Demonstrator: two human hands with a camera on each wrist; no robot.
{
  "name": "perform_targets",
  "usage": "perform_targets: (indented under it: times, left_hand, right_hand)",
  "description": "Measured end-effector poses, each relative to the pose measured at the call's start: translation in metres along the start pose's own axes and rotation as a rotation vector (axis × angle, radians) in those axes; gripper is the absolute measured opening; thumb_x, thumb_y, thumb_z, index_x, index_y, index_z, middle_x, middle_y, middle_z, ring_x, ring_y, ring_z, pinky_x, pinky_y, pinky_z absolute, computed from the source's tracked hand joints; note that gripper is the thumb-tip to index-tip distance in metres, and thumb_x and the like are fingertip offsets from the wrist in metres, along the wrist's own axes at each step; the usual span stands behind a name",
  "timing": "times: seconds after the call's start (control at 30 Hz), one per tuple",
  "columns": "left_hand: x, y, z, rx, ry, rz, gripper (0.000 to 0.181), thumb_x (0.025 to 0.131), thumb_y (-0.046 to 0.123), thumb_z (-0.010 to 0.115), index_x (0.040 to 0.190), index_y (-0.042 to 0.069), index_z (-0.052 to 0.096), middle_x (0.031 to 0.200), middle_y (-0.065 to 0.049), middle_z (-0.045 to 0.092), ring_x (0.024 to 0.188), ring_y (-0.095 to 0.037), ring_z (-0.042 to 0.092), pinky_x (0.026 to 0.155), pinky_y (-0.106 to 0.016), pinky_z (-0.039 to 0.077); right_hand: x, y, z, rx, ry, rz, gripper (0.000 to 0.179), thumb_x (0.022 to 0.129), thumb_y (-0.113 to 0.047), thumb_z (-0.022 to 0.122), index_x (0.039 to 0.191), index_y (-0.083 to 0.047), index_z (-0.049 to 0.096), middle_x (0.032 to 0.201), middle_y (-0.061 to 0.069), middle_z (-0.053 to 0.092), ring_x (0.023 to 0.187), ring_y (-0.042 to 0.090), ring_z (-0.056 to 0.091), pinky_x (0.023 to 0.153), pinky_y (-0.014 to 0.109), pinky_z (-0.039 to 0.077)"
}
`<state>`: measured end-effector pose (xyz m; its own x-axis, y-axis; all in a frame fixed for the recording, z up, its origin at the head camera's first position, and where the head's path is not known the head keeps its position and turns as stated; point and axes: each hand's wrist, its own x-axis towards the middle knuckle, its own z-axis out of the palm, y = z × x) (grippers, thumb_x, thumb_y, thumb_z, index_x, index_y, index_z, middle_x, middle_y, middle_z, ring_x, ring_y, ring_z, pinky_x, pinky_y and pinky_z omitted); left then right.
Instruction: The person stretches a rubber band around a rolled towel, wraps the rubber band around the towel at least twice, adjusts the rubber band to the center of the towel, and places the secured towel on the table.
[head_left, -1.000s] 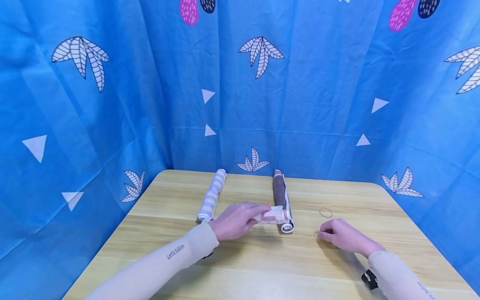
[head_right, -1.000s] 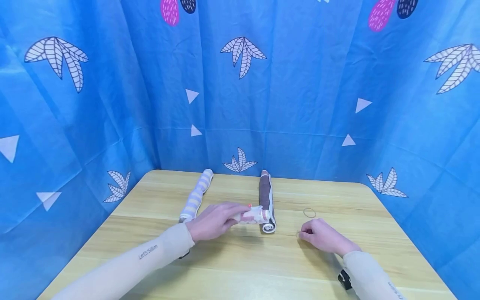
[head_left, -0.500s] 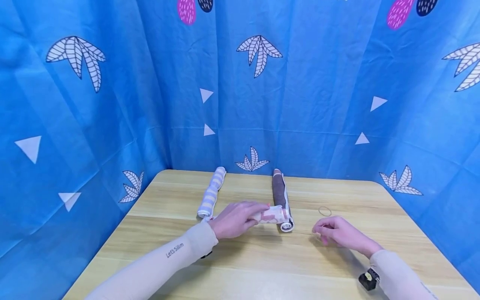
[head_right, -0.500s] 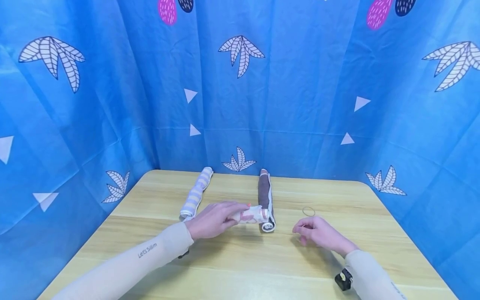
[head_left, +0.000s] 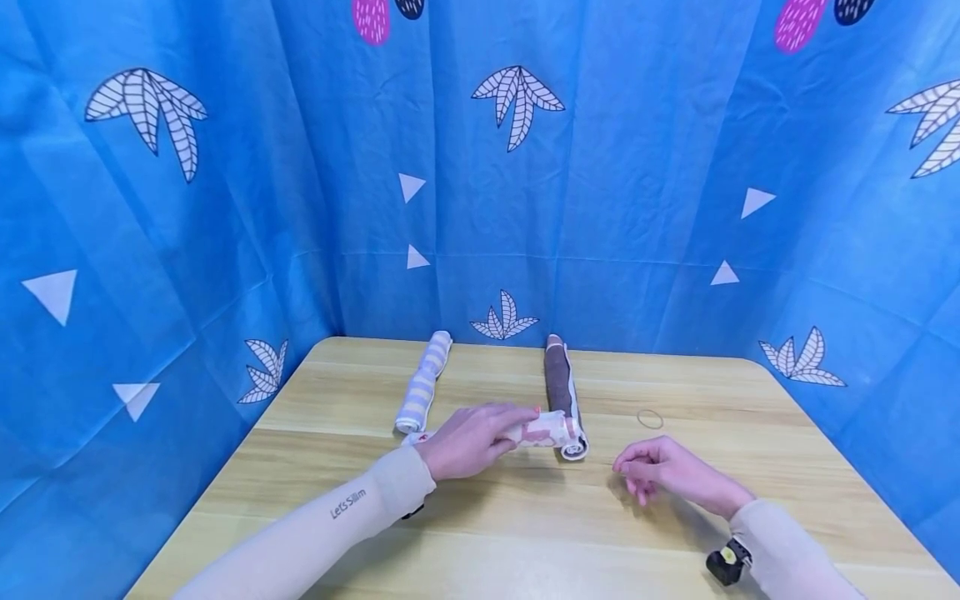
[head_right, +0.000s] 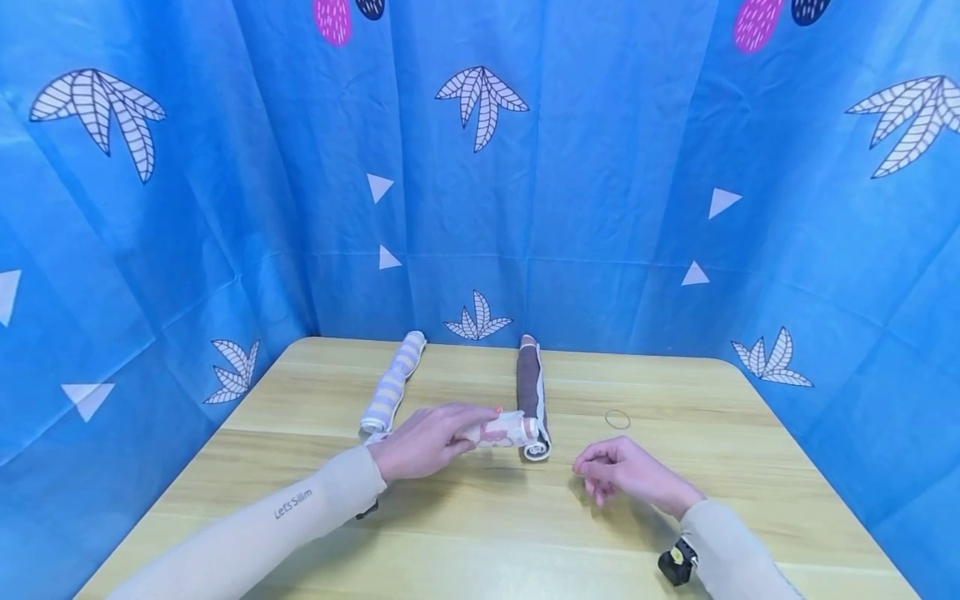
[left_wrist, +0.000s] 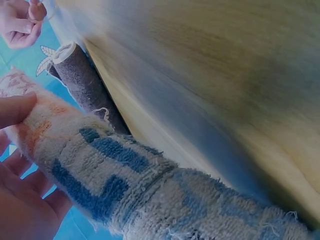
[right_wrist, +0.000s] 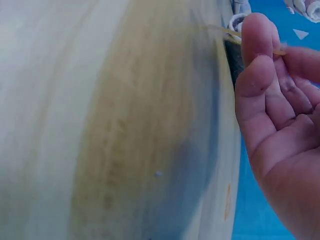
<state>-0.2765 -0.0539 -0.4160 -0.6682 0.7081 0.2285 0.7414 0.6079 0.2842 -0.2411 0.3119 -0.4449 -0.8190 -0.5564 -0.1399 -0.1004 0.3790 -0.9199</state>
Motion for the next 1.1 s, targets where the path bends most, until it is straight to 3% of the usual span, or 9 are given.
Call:
perform_targets:
  times: [0.27,0.47,0.57,0.77,0.93,1.1]
  left_hand:
    - [0.000,0.000,0.000,0.011,0.012,0.011,0.055,0.099,0.025,0.064,0.150,0.036,0.045,0.146,0.003,0.057,0.128,-0.019,0.059,0.098,-0.042,0.054]
    - [0.000,0.001,0.001,0.020,0.008,0.013,0.055,0.099,0.024,0.064,0.149,0.036,0.045,0.146,0.004,0.057,0.128,-0.018,0.059,0.097,-0.041,0.054]
    - [-0.001,0.002,0.002,0.026,0.005,0.016,0.056,0.099,0.024,0.065,0.149,0.036,0.045,0.145,0.004,0.057,0.128,-0.017,0.059,0.099,-0.041,0.053]
    - [-0.002,0.006,0.005,0.022,0.001,0.034,0.055,0.098,0.024,0.065,0.149,0.033,0.047,0.145,0.003,0.057,0.129,-0.019,0.058,0.101,-0.041,0.052]
    - [-0.002,0.007,0.007,0.029,0.003,0.044,0.054,0.099,0.026,0.063,0.150,0.032,0.046,0.147,0.002,0.056,0.130,-0.020,0.057,0.101,-0.042,0.052]
    - [-0.004,0.008,0.008,0.041,-0.006,0.048,0.054,0.100,0.027,0.062,0.151,0.031,0.045,0.148,0.003,0.054,0.133,-0.020,0.055,0.102,-0.043,0.051]
  right_hand:
    - [0.001,-0.002,-0.002,-0.106,0.083,0.019,0.042,0.090,-0.017,0.073,0.125,0.003,0.061,0.097,0.016,0.069,0.080,0.023,0.068,0.072,0.033,0.058]
    - [0.001,-0.008,0.003,-0.271,0.108,0.002,0.016,0.091,-0.017,0.072,0.095,-0.001,0.070,0.082,0.012,0.069,0.070,0.014,0.062,0.062,0.027,0.054]
    - [0.002,-0.006,0.006,-0.285,0.121,0.020,0.027,0.097,-0.023,0.066,0.082,-0.001,0.067,0.073,0.014,0.067,0.060,0.012,0.058,0.057,0.026,0.050]
    - [0.003,-0.001,0.008,-0.143,0.109,0.038,0.041,0.103,-0.030,0.056,0.082,0.004,0.066,0.069,0.012,0.065,0.056,0.009,0.052,0.051,0.023,0.045]
    - [0.005,-0.001,0.004,-0.019,0.064,0.024,0.039,0.106,-0.030,0.051,0.109,0.003,0.070,0.070,0.001,0.061,0.054,0.006,0.050,0.051,0.022,0.046]
    - [0.006,-0.004,0.004,0.090,0.026,0.002,0.045,0.106,-0.030,0.049,0.126,0.008,0.060,0.074,0.002,0.063,0.055,0.006,0.053,0.057,0.022,0.048]
